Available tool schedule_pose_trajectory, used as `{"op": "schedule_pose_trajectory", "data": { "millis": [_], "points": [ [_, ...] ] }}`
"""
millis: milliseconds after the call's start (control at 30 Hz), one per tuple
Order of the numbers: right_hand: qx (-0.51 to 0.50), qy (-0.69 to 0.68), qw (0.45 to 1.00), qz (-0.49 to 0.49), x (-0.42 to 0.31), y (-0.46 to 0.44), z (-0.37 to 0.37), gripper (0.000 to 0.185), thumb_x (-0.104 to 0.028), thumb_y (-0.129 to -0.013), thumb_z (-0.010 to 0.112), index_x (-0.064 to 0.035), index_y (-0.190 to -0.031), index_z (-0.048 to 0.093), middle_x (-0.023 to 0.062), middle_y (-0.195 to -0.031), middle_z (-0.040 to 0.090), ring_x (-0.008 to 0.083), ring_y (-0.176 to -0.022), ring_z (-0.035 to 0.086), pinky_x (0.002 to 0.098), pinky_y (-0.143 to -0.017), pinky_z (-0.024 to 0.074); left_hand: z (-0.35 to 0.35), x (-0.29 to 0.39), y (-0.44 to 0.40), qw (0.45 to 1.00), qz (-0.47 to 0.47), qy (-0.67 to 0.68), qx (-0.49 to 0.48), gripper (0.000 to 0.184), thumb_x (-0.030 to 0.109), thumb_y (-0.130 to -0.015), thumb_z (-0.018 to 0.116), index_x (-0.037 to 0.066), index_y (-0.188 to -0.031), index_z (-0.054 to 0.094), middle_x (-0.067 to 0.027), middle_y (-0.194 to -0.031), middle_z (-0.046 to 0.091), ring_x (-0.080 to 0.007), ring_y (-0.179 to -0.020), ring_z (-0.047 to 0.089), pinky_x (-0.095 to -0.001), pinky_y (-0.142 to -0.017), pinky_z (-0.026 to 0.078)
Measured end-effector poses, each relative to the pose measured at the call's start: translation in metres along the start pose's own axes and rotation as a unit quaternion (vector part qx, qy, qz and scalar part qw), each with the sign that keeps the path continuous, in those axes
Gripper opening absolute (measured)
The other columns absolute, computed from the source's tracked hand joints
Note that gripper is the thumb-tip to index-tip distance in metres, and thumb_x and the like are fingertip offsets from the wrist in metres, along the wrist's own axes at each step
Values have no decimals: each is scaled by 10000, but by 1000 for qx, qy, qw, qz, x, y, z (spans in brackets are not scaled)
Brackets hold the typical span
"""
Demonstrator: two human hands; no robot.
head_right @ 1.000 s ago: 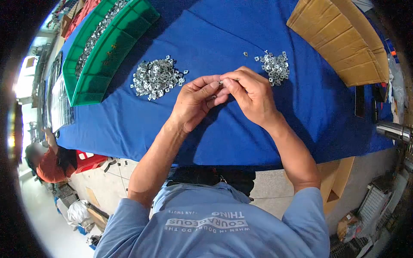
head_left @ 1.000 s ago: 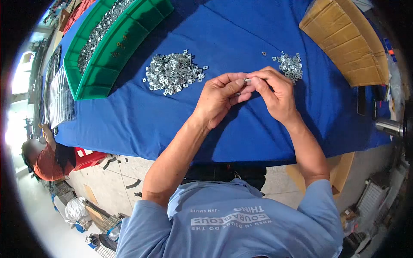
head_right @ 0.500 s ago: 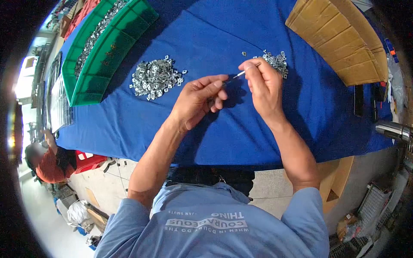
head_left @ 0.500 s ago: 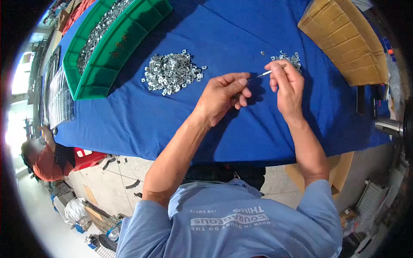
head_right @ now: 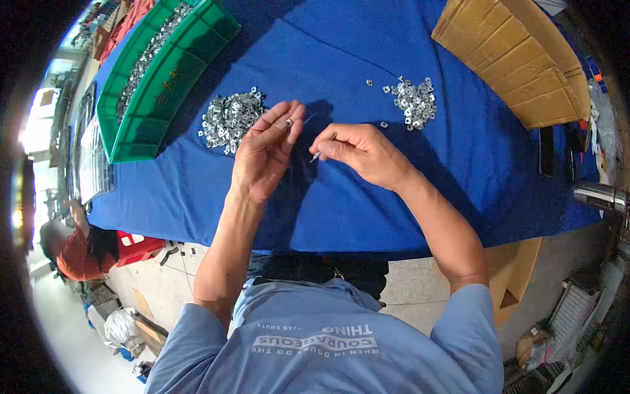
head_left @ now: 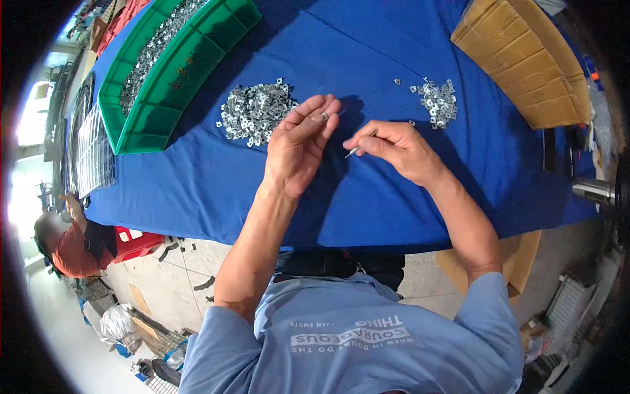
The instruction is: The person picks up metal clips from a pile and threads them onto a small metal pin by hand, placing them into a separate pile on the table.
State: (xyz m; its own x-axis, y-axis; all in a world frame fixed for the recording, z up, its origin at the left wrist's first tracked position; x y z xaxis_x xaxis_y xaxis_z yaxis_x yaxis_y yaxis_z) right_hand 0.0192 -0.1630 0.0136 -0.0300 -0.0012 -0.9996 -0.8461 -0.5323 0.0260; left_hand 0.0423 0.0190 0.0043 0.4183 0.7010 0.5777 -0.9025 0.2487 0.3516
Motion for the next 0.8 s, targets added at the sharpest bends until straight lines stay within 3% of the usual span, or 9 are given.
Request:
{"op": "schedule_pose_trajectory", "data": {
  "millis": [67,100,167,233,333,400,467,800],
  "points": [
    [87,20,996,-24,-2,1,-6,234,-179,-1007,553,19,-1059,666,71,-1021,685,113,-938,622,255,-854,499,0,-8,2,1000,-24,-12,11,258,-21,-952,557,-66,-1205,540,-192,-1238,611,-269,-1149,623,-325,-977,540],
    [173,30,984,-43,-2,2,-12,225,-189,-1004,562,10,-1019,664,43,-925,678,76,-863,598,244,-764,492,2,-12,3,998,-37,-35,26,247,-5,-965,542,-57,-1206,545,-188,-1225,623,-263,-1137,630,-317,-987,536],
    [284,159,942,-82,-4,3,-35,225,-187,-994,572,18,-1003,665,78,-900,687,121,-835,627,273,-752,502,7,-17,4,996,-61,-68,14,220,21,-967,556,-48,-1176,569,-170,-1157,658,-241,-1068,664,-302,-930,565],
    [323,162,927,-101,-7,4,-43,220,-178,-991,568,19,-989,666,92,-890,690,147,-826,647,289,-750,508,12,-23,4,993,-73,-97,-1,210,59,-979,554,-43,-1160,582,-163,-1130,671,-224,-1017,684,-277,-859,589],
    [288,200,926,-138,-25,11,-27,184,-135,-973,567,24,-966,660,111,-898,690,182,-822,666,310,-745,513,15,-25,4,988,-86,-124,20,223,54,-978,549,-46,-1176,576,-170,-1142,665,-228,-1035,677,-286,-875,583],
    [242,231,926,-175,-31,11,-15,146,-108,-958,579,14,-978,656,113,-886,671,178,-770,652,298,-681,504,16,-25,-1,995,-75,-54,-41,233,12,-964,544,-52,-1187,570,-180,-1153,658,-240,-1073,660,-312,-929,564],
    [226,261,916,-202,-31,9,-8,111,-79,-952,589,3,-992,653,102,-883,654,163,-715,632,277,-593,483,15,-25,0,994,-78,-71,-38,277,-33,-947,525,-59,-1222,545,-191,-1204,633,-249,-1108,642,-341,-982,539],
    [201,281,917,-202,-23,5,-4,93,-45,-933,603,9,-999,642,128,-875,654,226,-717,654,319,-595,505,14,-26,3,991,-70,-76,-86,331,-42,-952,511,-59,-1282,496,-177,-1323,567,-235,-1160,606,-336,-1007,517]
  ]
}}
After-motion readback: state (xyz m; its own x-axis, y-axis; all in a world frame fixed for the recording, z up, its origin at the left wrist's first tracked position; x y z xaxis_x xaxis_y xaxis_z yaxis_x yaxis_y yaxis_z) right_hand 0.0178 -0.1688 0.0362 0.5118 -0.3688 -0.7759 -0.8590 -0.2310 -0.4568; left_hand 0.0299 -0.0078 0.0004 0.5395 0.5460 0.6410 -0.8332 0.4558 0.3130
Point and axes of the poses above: each hand's wrist, its own y-axis away from the middle knuckle, its own z-axis out of the palm, x = y × z, the point moved 4 cm from there along -y, towards the middle knuckle
